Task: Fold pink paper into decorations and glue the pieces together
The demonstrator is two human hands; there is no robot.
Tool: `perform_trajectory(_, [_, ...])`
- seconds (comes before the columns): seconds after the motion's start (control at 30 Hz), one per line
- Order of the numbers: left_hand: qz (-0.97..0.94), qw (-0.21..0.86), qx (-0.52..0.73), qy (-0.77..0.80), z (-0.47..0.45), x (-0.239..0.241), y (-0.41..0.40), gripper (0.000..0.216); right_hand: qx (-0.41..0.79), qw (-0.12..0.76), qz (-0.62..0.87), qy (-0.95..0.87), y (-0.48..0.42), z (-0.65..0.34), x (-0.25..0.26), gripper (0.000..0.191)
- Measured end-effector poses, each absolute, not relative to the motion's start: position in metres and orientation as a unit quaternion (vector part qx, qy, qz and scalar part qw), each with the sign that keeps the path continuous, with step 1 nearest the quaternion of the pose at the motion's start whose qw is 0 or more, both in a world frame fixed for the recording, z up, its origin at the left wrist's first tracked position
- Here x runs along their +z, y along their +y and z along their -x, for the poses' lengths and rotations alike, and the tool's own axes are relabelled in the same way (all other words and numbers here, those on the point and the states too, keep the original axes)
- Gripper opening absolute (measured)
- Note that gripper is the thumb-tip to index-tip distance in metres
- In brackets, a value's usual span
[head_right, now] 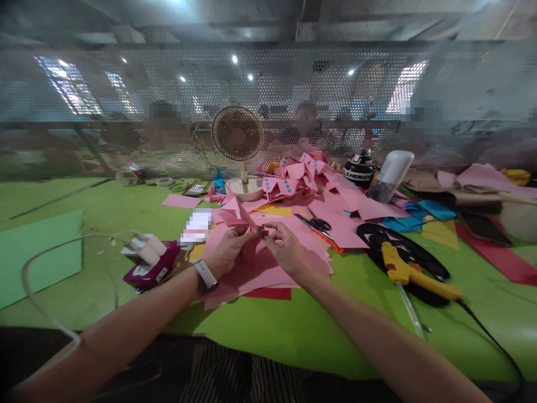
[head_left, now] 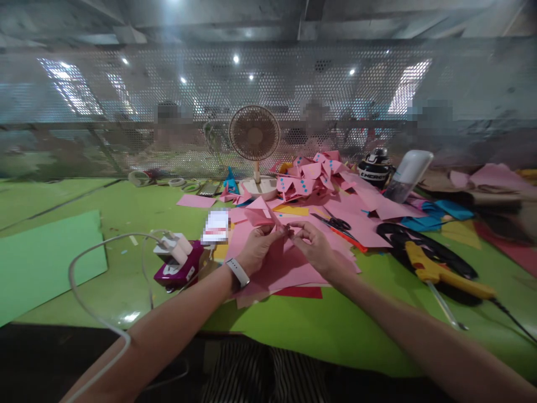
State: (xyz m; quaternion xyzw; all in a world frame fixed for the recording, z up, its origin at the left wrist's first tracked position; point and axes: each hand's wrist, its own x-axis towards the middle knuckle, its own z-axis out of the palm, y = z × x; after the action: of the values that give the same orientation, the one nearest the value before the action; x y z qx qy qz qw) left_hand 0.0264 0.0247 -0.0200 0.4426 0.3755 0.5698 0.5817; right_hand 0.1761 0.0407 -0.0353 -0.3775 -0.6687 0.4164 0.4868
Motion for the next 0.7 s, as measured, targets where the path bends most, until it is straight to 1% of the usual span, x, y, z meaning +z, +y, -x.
perform_trajectory(0.6, [-0.432, 0.595, 0.568, 0.371, -0.0261, -0.0199, 0.0254, 0.026, 0.408, 0.477, 0.376, -0.682, 0.0436, -0.1766, -0.0386, 0.032])
perform_trajectory(0.7, [-0.433, 0.591, 0.570, 0.371, -0.0255, -0.0210, 0.0265, 0.026, 0.431, 0.478, 0.377, -0.666, 0.0416, -0.1765, -0.0366, 0.034])
